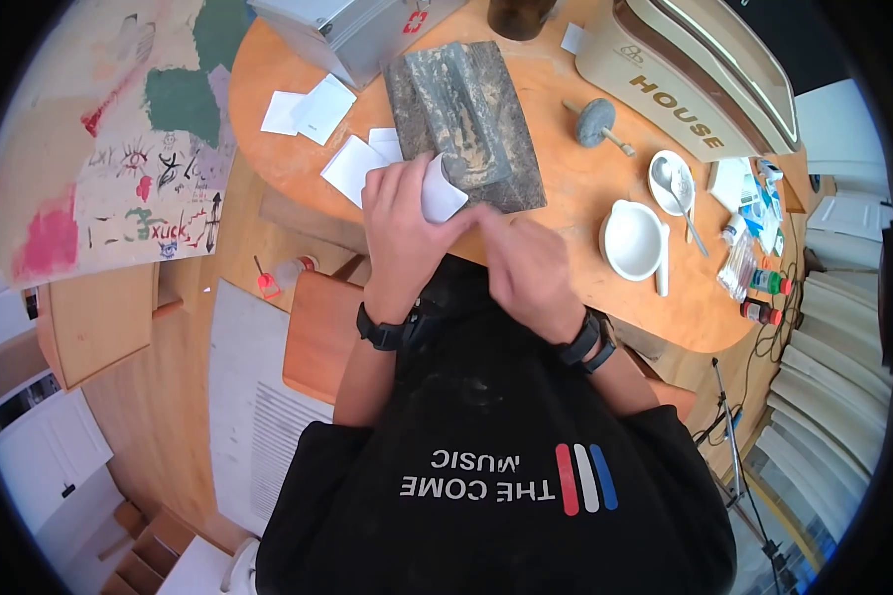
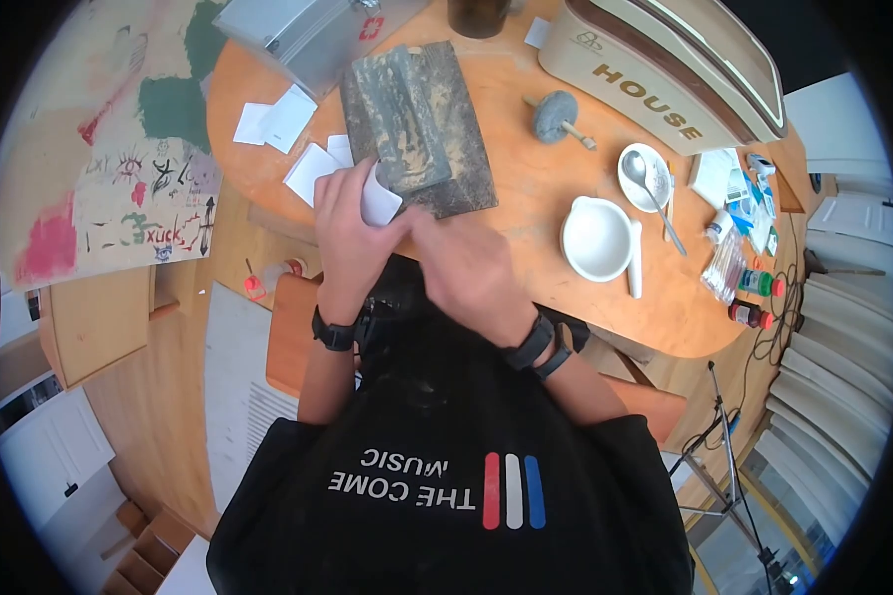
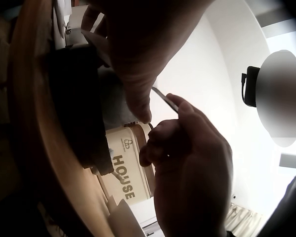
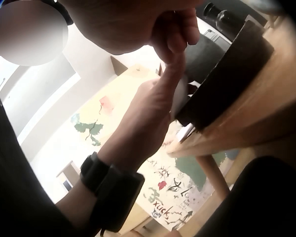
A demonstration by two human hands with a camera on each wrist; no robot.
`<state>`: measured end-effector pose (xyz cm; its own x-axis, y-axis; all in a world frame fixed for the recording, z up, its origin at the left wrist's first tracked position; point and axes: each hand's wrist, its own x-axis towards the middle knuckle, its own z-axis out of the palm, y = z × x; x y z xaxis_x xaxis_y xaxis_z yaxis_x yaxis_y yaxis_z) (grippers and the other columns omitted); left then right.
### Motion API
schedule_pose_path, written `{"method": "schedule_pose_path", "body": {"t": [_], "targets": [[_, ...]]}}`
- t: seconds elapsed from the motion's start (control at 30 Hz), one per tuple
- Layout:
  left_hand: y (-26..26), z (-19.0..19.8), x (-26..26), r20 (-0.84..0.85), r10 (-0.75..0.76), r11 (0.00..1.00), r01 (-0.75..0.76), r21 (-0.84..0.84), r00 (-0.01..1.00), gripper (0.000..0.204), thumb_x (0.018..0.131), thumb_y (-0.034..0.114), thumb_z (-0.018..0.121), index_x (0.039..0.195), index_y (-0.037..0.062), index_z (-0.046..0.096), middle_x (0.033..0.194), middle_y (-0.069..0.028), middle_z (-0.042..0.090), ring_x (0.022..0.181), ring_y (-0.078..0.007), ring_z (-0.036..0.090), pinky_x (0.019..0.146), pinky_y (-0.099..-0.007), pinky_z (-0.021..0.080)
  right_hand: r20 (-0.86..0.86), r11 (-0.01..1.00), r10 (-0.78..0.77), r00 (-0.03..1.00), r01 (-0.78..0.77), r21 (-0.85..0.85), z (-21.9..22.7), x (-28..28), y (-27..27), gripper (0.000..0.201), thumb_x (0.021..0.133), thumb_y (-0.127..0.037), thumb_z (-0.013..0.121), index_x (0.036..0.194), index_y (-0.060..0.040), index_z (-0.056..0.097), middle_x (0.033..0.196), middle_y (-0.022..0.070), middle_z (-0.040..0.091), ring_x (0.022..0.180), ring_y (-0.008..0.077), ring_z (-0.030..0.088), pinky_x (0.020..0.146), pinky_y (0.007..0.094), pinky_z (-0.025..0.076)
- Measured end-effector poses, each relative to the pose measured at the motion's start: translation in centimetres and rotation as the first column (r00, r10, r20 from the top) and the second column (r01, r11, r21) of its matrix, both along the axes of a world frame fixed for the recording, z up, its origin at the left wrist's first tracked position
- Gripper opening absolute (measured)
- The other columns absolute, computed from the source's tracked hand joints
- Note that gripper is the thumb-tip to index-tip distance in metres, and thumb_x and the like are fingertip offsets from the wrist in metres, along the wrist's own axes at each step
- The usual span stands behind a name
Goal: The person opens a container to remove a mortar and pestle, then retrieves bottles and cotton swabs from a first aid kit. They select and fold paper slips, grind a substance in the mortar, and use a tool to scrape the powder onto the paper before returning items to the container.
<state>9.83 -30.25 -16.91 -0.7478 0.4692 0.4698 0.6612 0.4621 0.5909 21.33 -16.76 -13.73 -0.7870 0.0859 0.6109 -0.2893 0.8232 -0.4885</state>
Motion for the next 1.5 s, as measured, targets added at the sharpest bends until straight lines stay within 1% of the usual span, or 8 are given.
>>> {"method": "schedule_pose_path", "body": {"t": [0.17,0.33,0.6,0.87,0.97,1.07,1.3,1.5], "targets": [[-0.1,-0.3,-0.2,-0.029,-0.003,1.0,0.003,-0.011,1.0,0.081,0.06,0.044,0.095,0.121,-0.0001,0.065,0.107,-0.012,0.065,0.101,-0.0336,0.056,0.091,-0.0434,0.046,-0.104,0.997,-0.044,0.994,0.049,0.051,0.6,-0.7,0.8,0.039,0.075,0.009,0.069,0.114,0.0056,0.067,0.071,0.0105,0.06,0.058,0.0272,0.057,0.053,0.0402,0.046],[0.0,0.0,0.0,-0.028,0.002,1.0,-0.002,-0.013,1.0,0.082,0.059,0.046,0.095,0.121,0.0001,0.065,0.107,-0.0111,0.065,0.101,-0.0323,0.056,0.09,-0.0431,0.047,0.206,0.966,0.057,0.977,-0.106,0.237,3.9,-3.5,5.2,0.027,0.078,0.007,0.069,0.104,-0.0006,0.067,0.072,0.0127,0.064,0.061,0.0313,0.063,0.053,0.0405,0.048],[0.3,0.2,0.2,0.026,0.025,0.998,-0.026,0.053,0.999,0.076,0.059,0.03,0.096,0.122,-0.0012,0.065,0.106,-0.0137,0.065,0.1,-0.0361,0.056,0.088,-0.0447,0.049,0.238,0.823,-0.112,0.965,0.224,-0.522,1.5,0.3,-0.9,0.019,0.094,0.005,0.064,0.112,0.0039,0.069,0.079,0.0158,0.071,0.066,0.0271,0.072,0.061,0.0334,0.057],[0.2,0.3,0.2,0.005,0.005,1.0,-0.005,0.002,1.0,0.076,0.059,0.038,0.096,0.118,0.0013,0.065,0.105,-0.0104,0.065,0.099,-0.0326,0.057,0.089,-0.0429,0.048,0.02,0.998,-0.052,0.998,0.051,0.029,1.3,-2.8,3.0,0.031,0.083,0.006,0.071,0.113,-0.0003,0.068,0.075,0.0149,0.064,0.061,0.0322,0.063,0.056,0.0423,0.05],[0.4,0.5,0.0,0.001,0.007,1.0,-0.007,0.009,1.0,0.075,0.06,0.038,0.096,0.118,0.0014,0.065,0.105,-0.0105,0.065,0.099,-0.0327,0.057,0.089,-0.0429,0.048,0.172,0.998,0.008,0.985,-0.017,0.053,3.1,-2.0,3.6,0.033,0.08,0.006,0.071,0.112,-0.0001,0.066,0.076,0.0151,0.065,0.063,0.0313,0.064,0.058,0.041,0.051],[0.5,0.0,0.0,-0.013,0.032,0.999,-0.031,0.02,0.999,0.075,0.061,0.04,0.095,0.118,0.0015,0.065,0.104,-0.0105,0.065,0.098,-0.0327,0.057,0.088,-0.043,0.048,0.082,0.993,-0.056,0.995,0.064,-0.098,2.6,-0.6,1.4,0.034,0.077,0.006,0.072,0.11,0.0009,0.066,0.076,0.0141,0.064,0.064,0.0298,0.064,0.058,0.04,0.051],[0.4,0.2,0.0,0.002,0.045,0.999,-0.045,0.011,0.999,0.075,0.062,0.042,0.094,0.118,0.0016,0.066,0.103,-0.0107,0.065,0.098,-0.0331,0.057,0.087,-0.0431,0.048,-0.059,0.996,-0.042,0.997,0.047,0.074,1.2,-3.0,2.3,0.035,0.076,0.006,0.072,0.111,0.0018,0.067,0.075,0.0116,0.063,0.063,0.0277,0.064,0.057,0.0387,0.051],[0.3,0.9,0.1,0.032,0.013,1.0,-0.013,-0.003,0.999,0.077,0.062,0.04,0.095,0.121,0.0,0.065,0.107,-0.0129,0.066,0.101,-0.0349,0.057,0.089,-0.0443,0.048,0.312,0.964,0.108,0.944,-0.176,0.198,5.0,-5.5,6.1,0.019,0.084,-0.005,0.07,0.102,-0.0032,0.068,0.079,0.0159,0.067,0.071,0.038,0.066,0.061,0.0454,0.051]]}}
